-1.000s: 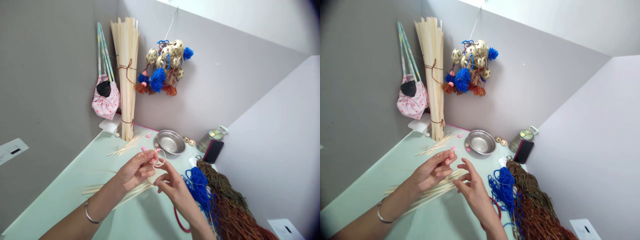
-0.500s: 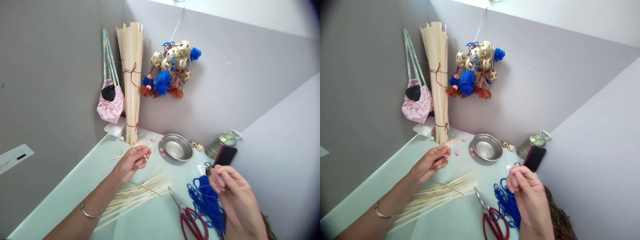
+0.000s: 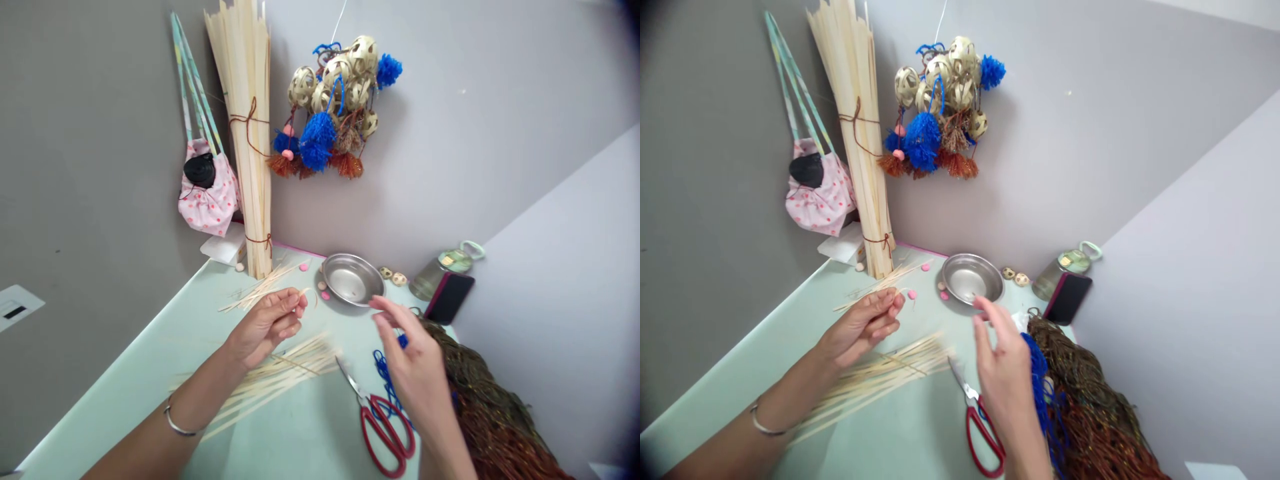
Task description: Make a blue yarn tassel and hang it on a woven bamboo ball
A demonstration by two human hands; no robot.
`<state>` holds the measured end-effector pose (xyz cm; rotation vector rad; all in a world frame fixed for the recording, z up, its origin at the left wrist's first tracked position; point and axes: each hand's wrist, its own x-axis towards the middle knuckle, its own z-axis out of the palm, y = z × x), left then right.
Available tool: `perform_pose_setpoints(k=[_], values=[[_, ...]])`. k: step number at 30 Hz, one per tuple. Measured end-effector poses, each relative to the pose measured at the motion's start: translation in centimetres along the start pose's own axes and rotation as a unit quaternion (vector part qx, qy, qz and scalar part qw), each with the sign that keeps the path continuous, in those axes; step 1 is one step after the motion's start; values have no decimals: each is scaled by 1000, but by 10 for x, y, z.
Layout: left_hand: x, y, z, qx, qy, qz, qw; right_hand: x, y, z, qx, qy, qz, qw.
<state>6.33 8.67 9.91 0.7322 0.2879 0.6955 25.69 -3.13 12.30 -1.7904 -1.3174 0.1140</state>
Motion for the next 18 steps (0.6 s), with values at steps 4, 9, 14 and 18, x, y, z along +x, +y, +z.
perform_pose_setpoints(k=[4, 9, 14, 18], values=[[-5, 0, 8, -22, -8, -6, 1000, -15, -27, 42, 266, -249, 82, 928], [-5, 6, 3, 78, -12, 14, 997, -16, -22, 48, 244, -345, 62, 904], [-4, 5, 1, 360, 13, 50, 931, -11, -24, 12, 137, -254, 18, 957], [-7, -4, 10, 447, -78, 26, 891, -9, -29, -1, 128, -227, -11, 965]])
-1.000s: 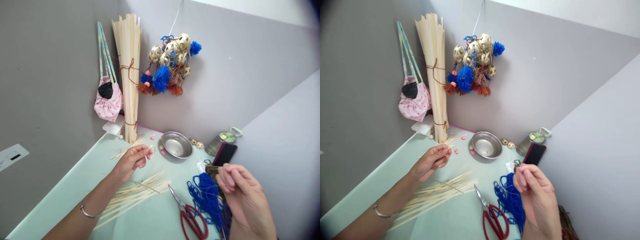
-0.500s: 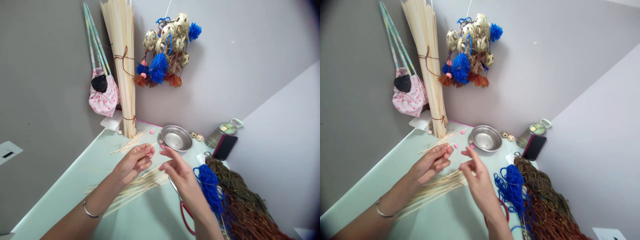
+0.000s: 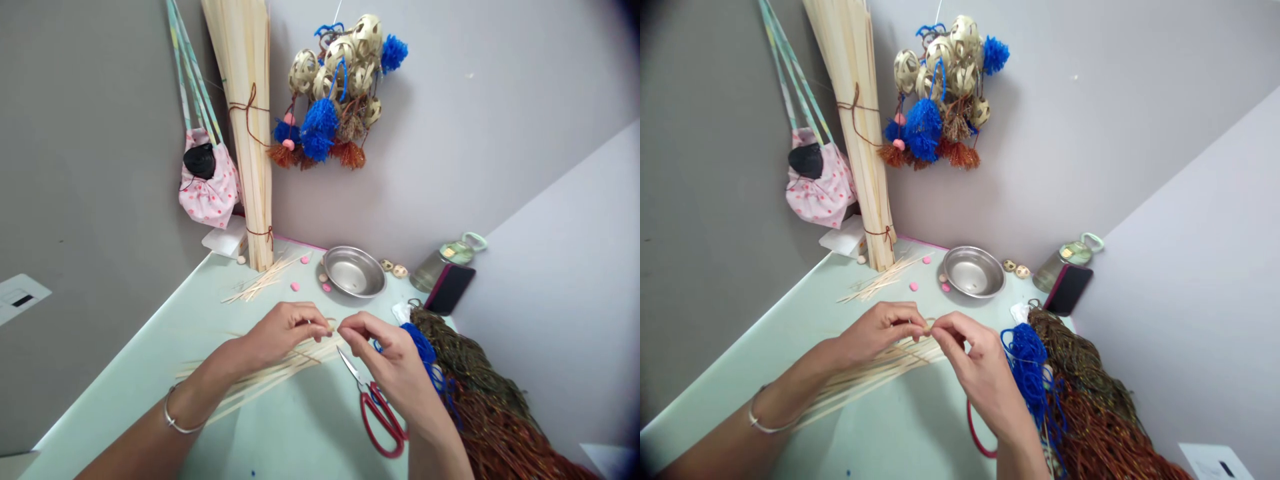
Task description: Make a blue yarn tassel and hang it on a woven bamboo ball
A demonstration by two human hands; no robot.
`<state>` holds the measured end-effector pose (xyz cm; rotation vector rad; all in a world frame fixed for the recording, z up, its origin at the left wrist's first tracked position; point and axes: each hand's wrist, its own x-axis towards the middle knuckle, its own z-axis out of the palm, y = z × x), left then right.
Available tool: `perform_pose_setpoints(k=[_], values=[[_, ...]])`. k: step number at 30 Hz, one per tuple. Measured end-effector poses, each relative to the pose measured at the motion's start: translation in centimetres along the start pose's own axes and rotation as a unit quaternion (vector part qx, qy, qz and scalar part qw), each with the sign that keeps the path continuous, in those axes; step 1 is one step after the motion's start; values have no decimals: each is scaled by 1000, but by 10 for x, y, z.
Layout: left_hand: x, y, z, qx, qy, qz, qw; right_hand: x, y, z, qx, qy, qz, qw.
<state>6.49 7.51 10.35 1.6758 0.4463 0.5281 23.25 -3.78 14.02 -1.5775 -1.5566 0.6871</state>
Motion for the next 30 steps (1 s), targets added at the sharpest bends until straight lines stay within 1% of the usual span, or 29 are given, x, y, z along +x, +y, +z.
perform_pose_setpoints(k=[3, 5, 7, 10, 12, 14, 15, 17, 18, 20, 22, 26, 28, 30], values=[[-2, 0, 7, -45, -85, -10, 995, 3, 5, 1, 15, 16, 17, 1000], [-3, 0, 9, -119, -109, -25, 987, 4, 10, 4, 45, 31, 32, 998], [-2, -2, 10, -220, -87, -34, 971, 4, 13, 7, 82, 52, 32, 995], [1, -6, 13, -364, -18, -43, 930, 0, 13, 12, 98, 105, 1, 990], [3, -8, 17, -420, 5, -49, 906, -1, 12, 15, 52, 144, -27, 988], [4, -9, 21, -444, 10, -50, 894, -1, 12, 18, -34, 167, -74, 983], [5, -10, 22, -449, 12, -47, 892, -1, 12, 20, -89, 169, -102, 976], [5, -11, 25, -446, 21, -43, 894, 0, 14, 24, -200, 160, -153, 954], [5, -11, 25, -442, 28, -42, 896, 0, 15, 26, -247, 155, -165, 942], [5, -12, 26, -430, 40, -44, 901, 1, 16, 29, -304, 142, -152, 930], [5, -12, 26, -408, 48, -47, 910, 2, 15, 30, -305, 135, -118, 935], [5, -11, 22, -314, 59, -36, 947, 2, 7, 23, -230, 111, -67, 964], [6, -12, 18, -239, 73, -25, 968, -1, -1, 17, -189, 81, -45, 978], [6, -13, 13, -140, 109, -10, 984, -6, -12, 10, -142, 38, -24, 989]])
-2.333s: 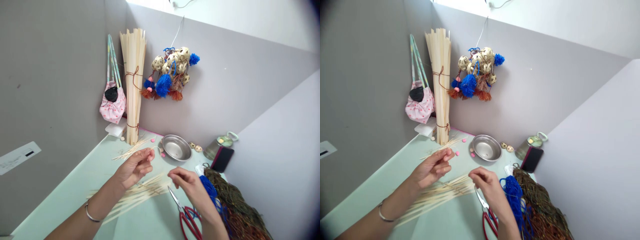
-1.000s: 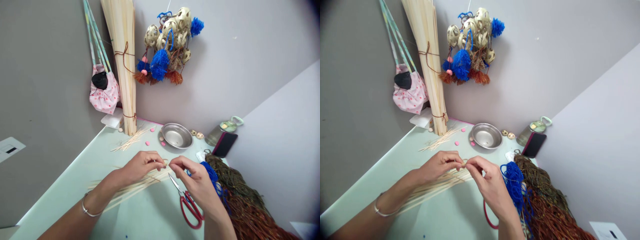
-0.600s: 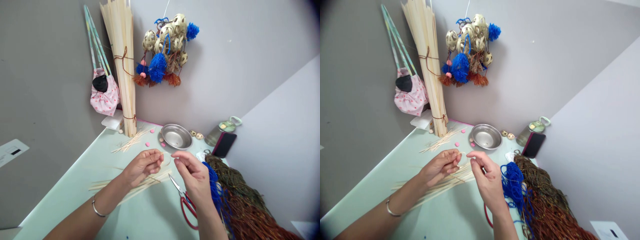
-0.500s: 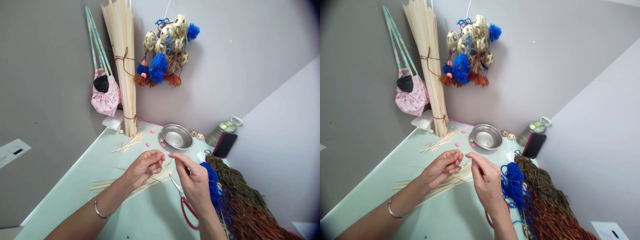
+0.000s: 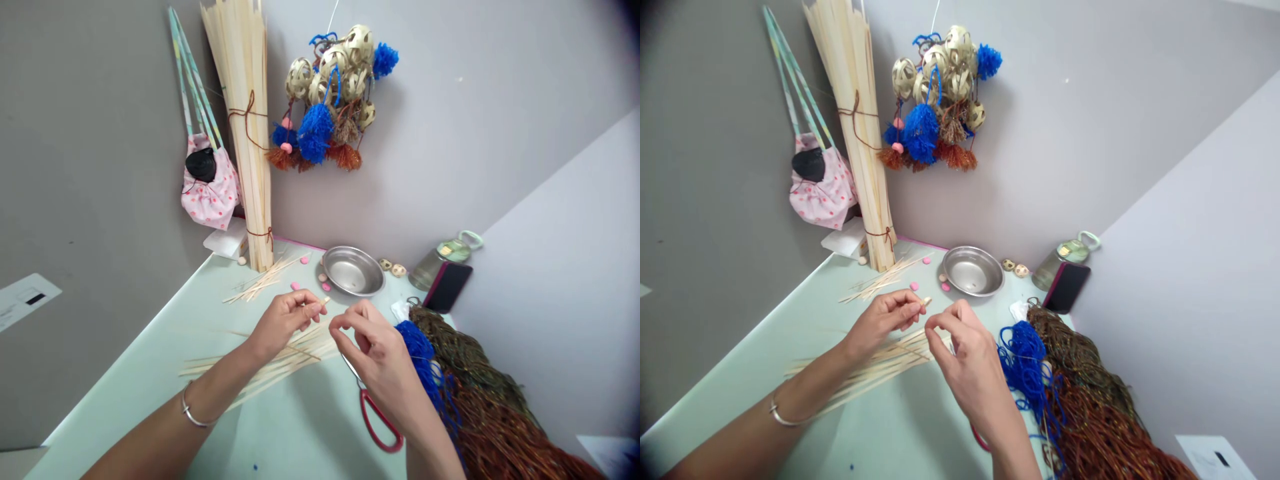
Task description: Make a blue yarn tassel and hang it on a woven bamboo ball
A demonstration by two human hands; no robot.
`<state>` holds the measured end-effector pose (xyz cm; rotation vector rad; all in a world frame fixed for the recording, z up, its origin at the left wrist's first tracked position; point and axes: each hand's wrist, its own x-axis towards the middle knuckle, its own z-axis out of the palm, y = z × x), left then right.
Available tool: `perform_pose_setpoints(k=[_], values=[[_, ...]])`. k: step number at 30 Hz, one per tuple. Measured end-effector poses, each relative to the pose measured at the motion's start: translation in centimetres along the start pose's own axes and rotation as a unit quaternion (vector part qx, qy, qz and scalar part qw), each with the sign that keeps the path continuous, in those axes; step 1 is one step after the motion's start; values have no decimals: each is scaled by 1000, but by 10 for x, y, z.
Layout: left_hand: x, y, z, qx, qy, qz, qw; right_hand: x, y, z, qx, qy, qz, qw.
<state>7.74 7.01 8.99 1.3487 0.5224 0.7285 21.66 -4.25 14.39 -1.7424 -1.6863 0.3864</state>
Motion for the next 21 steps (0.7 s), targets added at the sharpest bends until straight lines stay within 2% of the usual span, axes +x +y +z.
perform_pose_setpoints(k=[3, 5, 8, 10, 13, 15, 18, 21], values=[[0, 1, -3, 144, 39, 68, 987, -7, -11, -12, 87, -73, -12, 993], [-3, 2, -2, 208, -4, 104, 973, -10, -13, -17, 146, -104, -29, 983], [-10, 2, 4, 286, -112, 114, 945, -11, -9, -22, 200, -123, -25, 972], [-12, -1, 4, 321, -130, 120, 930, -11, -6, -25, 177, -109, -16, 978], [-8, -9, -4, 332, -89, 142, 928, -13, -5, -26, 81, -62, -15, 995], [-3, -11, -13, 344, -61, 144, 926, -15, -7, -24, 42, -56, -23, 997], [4, -6, -28, 364, -27, 130, 922, -18, -13, -20, 21, -104, -43, 993], [7, 3, -42, 364, 19, 116, 924, -23, -20, -18, -19, -200, -48, 978]])
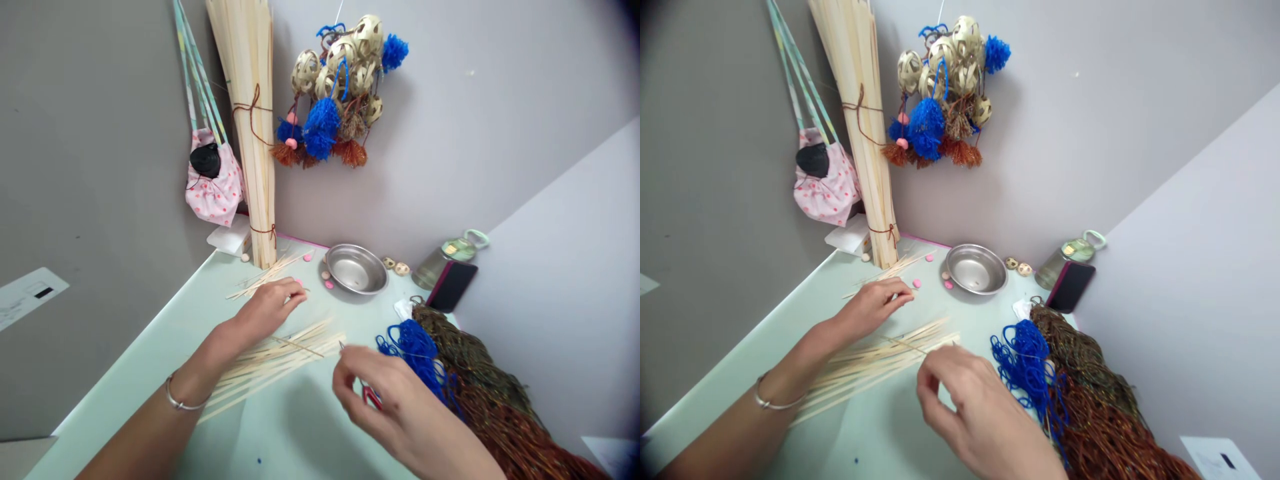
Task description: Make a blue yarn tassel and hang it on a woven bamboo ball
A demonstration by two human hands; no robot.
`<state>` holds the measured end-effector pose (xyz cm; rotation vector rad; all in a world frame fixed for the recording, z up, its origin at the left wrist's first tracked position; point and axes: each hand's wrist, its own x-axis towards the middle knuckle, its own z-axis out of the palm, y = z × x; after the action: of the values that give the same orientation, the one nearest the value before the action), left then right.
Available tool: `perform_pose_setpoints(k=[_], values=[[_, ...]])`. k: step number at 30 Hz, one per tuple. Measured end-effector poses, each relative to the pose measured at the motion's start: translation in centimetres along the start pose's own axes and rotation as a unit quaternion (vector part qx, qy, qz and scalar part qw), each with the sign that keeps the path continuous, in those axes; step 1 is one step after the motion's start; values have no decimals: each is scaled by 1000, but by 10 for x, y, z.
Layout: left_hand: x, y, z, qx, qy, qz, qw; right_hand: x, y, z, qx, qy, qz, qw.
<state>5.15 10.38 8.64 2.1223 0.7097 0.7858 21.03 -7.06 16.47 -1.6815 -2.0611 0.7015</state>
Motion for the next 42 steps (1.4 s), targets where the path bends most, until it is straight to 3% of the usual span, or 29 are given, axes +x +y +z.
perform_pose_setpoints(k=[2, 4, 6, 8, 11, 13, 15, 16, 17, 19, 21, 23, 24, 26, 29, 36, 39, 42], values=[[2, -2, -6, -19, 29, -12, 999, -3, -5, -2, 1, -53, -4, 999], [2, -4, -5, -38, 30, -9, 999, -7, -8, -6, 51, -51, -27, 997], [0, -4, 5, -37, -1, 8, 999, -7, -6, -9, 145, 10, -55, 988], [-5, -1, 21, -26, -45, 32, 998, -4, 3, -10, 273, 91, -74, 955], [-15, 15, 45, -53, -141, 91, 984, 10, 27, -6, 455, 166, -57, 873], [-23, 32, 51, -109, -230, 94, 962, 22, 48, -1, 498, 210, -12, 841], [-27, 48, 49, -230, -355, 88, 902, 34, 69, 5, 496, 252, 27, 830], [-27, 54, 45, -298, -389, 71, 869, 40, 78, 8, 498, 257, 42, 827], [-26, 57, 41, -352, -381, 40, 854, 45, 85, 11, 503, 256, 54, 823], [-21, 57, 34, -469, -259, -55, 843, 51, 92, 14, 510, 264, 60, 816], [-14, 49, 31, -606, -94, -138, 778, 52, 89, 16, 486, 289, 53, 823], [-8, 39, 32, -676, -8, -183, 714, 49, 79, 16, 413, 310, 46, 855], [-6, 36, 33, -689, 5, -191, 700, 47, 73, 16, 361, 309, 45, 879], [-4, 32, 35, -688, -1, -186, 702, 41, 62, 16, 236, 288, 39, 927], [-5, 30, 36, -678, -12, -178, 713, 36, 52, 19, 67, 263, 8, 962], [-5, 30, 32, -633, -17, -156, 758, 36, 50, 29, -128, 307, -55, 942], [-6, 30, 35, -603, -47, -154, 782, 39, 50, 34, -193, 288, -36, 937], [-7, 30, 36, -575, -65, -152, 801, 42, 47, 37, -180, 262, -11, 948]])
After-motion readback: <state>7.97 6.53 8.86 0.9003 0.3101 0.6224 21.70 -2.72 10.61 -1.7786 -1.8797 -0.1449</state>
